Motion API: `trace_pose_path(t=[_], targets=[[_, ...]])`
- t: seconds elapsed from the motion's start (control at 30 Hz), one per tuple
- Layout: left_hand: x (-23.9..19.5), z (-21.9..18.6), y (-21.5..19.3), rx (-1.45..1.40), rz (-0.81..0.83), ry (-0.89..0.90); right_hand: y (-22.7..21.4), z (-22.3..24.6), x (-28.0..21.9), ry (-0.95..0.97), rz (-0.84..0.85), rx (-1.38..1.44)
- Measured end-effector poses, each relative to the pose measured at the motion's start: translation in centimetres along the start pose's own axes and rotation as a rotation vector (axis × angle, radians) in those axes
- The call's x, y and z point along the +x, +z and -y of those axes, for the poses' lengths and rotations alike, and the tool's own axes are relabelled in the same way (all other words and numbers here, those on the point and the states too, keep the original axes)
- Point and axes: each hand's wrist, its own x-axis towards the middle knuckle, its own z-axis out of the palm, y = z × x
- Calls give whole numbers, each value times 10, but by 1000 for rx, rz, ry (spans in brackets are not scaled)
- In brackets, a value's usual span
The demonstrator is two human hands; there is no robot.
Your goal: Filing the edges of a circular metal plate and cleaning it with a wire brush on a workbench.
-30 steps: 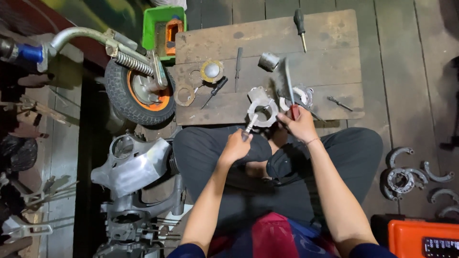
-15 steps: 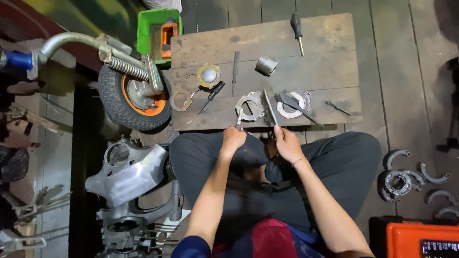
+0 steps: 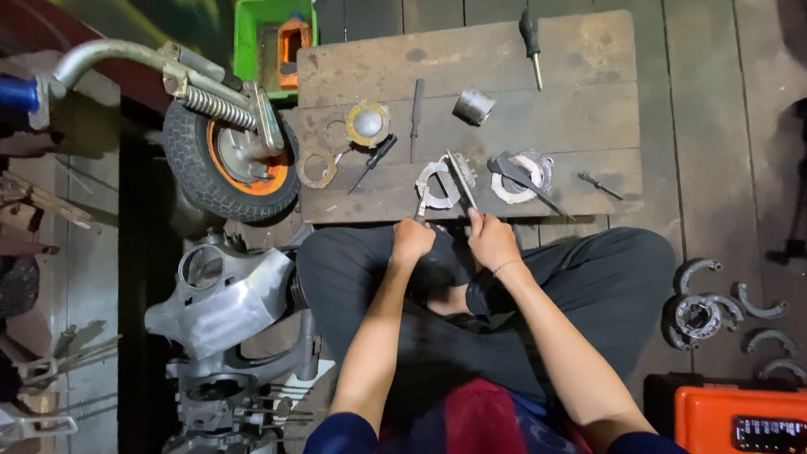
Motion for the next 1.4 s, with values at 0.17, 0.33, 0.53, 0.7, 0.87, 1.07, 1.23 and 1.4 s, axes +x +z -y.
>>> trace_pose_path(t=[0.17,0.33,0.53,0.7,0.87,1.07,1.23,1.4], targets=[[-6,-5,-4,12,1,-28,7,-14,-34,45,37,17],[-3,-2,4,66,-11,-41,-4,-12,-18,22,37,39],[-22,-12,-10,-8,-11,-19,-15,-6,-8,-7,32,43],[-29,-19,-14,46,-2,-28,-21,-9,-38,58,95,13],[-16,-13,-6,32,6,-14,-16,5,-9,26,63,21],[-18,-23,-13,60,3,17,-15,-7,-29,26,67,24],[-23,-21,-14,73,21,-9,-24,7,-33,38,78,2],[-21,-15,-13,29,27,-1,-4,-7,8,-24,8,-9]])
